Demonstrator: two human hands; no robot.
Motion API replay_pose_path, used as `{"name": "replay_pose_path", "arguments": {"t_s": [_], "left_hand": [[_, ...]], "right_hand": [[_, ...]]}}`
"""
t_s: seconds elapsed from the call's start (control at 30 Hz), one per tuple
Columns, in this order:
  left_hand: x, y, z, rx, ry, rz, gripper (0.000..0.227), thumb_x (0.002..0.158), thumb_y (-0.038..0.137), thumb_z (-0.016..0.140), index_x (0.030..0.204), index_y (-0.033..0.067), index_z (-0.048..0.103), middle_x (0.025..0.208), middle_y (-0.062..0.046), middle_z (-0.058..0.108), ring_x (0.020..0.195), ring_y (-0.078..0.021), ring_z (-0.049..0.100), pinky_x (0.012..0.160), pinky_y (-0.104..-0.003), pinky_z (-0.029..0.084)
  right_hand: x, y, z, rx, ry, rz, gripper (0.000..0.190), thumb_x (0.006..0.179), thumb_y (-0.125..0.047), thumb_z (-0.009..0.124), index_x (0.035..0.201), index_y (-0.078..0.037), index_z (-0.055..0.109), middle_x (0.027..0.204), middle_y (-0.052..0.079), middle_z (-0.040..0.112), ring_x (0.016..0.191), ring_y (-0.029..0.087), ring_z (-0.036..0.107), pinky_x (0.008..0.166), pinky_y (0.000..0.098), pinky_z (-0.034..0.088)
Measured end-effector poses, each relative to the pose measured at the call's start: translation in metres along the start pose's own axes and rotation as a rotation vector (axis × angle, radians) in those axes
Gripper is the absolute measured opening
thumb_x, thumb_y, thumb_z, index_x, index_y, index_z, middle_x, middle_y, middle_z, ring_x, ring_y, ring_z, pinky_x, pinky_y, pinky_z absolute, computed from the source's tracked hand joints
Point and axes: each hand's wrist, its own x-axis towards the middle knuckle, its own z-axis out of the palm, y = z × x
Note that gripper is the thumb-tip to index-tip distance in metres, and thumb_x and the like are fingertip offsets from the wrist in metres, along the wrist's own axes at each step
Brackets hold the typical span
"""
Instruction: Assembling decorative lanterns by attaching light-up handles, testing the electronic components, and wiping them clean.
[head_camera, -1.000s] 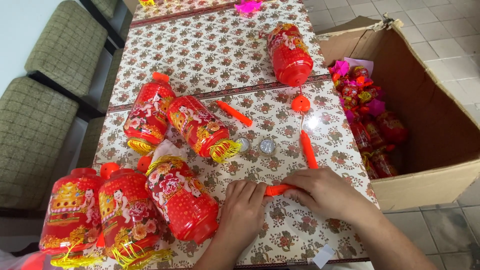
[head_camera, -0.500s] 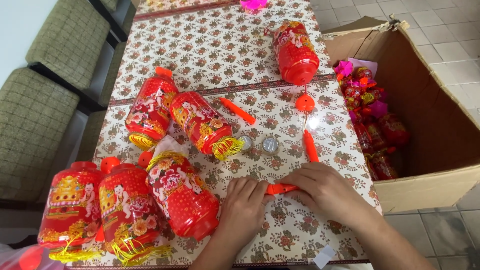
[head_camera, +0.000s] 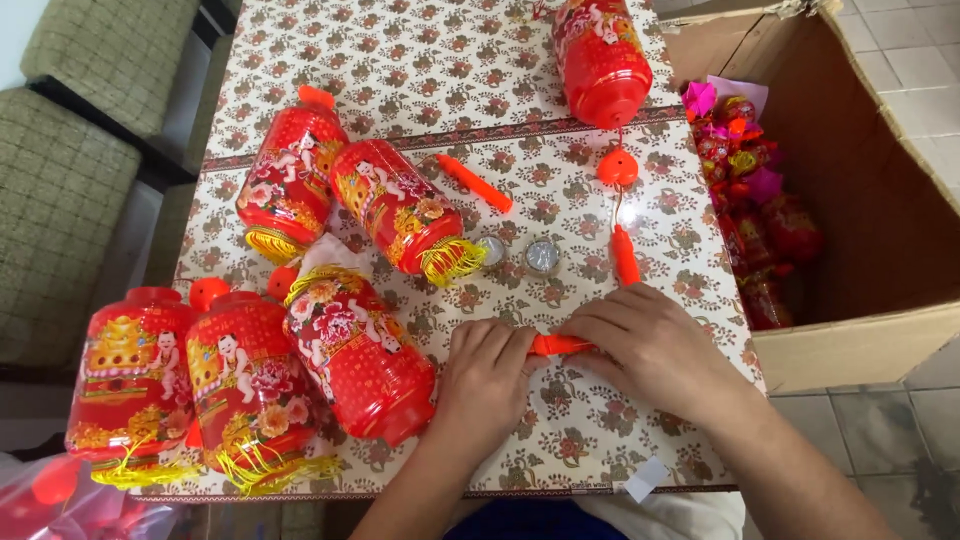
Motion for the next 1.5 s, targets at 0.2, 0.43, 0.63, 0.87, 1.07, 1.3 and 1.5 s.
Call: {"name": "replay_pose_path", "arguments": {"t_s": [0.2,0.43,0.63,0.87,1.07,1.3,1.5], "left_hand": [[-0.003,-0.001,0.000,0.038,-0.093,-0.041,0.022,0.098,0.020,0.067,0.107,0.0005,0.069,0.095,-0.011,0.072,0.096,-0.0280,0.061,0.089,-0.046,0.046],[-0.005,-0.004,0.003,0.040,-0.115,-0.062,0.019,0.101,0.022,0.060,0.102,0.0038,0.067,0.095,-0.010,0.069,0.096,-0.0283,0.058,0.087,-0.046,0.042],[-0.004,-0.004,0.005,0.077,-0.158,-0.098,0.023,0.104,0.025,0.054,0.100,0.0056,0.065,0.097,-0.010,0.069,0.097,-0.0284,0.056,0.083,-0.046,0.038],[-0.002,-0.001,0.002,0.047,-0.237,-0.158,0.033,0.106,0.029,0.047,0.097,0.0053,0.067,0.095,-0.011,0.069,0.096,-0.0288,0.056,0.084,-0.048,0.038],[-0.005,-0.005,0.006,0.077,-0.237,-0.163,0.015,0.092,0.015,0.058,0.103,0.0070,0.066,0.102,-0.009,0.068,0.101,-0.0293,0.054,0.089,-0.050,0.037],[-0.002,-0.001,0.002,0.014,-0.179,-0.184,0.038,0.107,0.029,0.044,0.093,0.0049,0.069,0.092,-0.009,0.069,0.096,-0.0278,0.055,0.088,-0.049,0.037],[-0.001,-0.001,0.001,0.061,-0.159,-0.215,0.036,0.107,0.029,0.041,0.097,0.0071,0.067,0.093,-0.008,0.069,0.090,-0.0276,0.054,0.084,-0.047,0.036]], "right_hand": [[0.004,-0.005,0.002,0.039,-0.030,0.017,0.025,0.088,-0.023,0.079,0.106,-0.007,0.074,0.097,0.007,0.078,0.085,0.025,0.073,0.081,0.0407,0.060],[0.001,-0.004,0.007,-0.057,-0.009,-0.007,0.021,0.091,-0.024,0.076,0.108,-0.010,0.072,0.103,0.004,0.074,0.089,0.024,0.070,0.080,0.0399,0.058],[0.004,-0.005,0.006,-0.096,-0.034,-0.010,0.022,0.092,-0.026,0.075,0.107,-0.011,0.073,0.099,0.001,0.075,0.086,0.024,0.065,0.077,0.0384,0.054],[0.005,-0.007,0.004,-0.092,0.056,-0.069,0.017,0.088,-0.003,0.076,0.104,-0.008,0.071,0.102,0.006,0.074,0.088,0.025,0.067,0.080,0.0384,0.051],[0.005,-0.004,0.013,-0.154,-0.030,-0.042,0.030,0.094,-0.030,0.073,0.115,-0.009,0.070,0.103,0.004,0.073,0.088,0.025,0.065,0.082,0.0388,0.051],[0.005,-0.005,0.010,-0.144,0.045,-0.078,0.022,0.083,0.001,0.078,0.102,-0.008,0.069,0.103,0.006,0.072,0.085,0.024,0.068,0.078,0.0383,0.052],[0.002,0.001,0.010,-0.186,0.065,-0.059,0.025,0.081,0.007,0.074,0.101,-0.007,0.068,0.104,0.007,0.071,0.088,0.024,0.068,0.080,0.0388,0.055]]}}
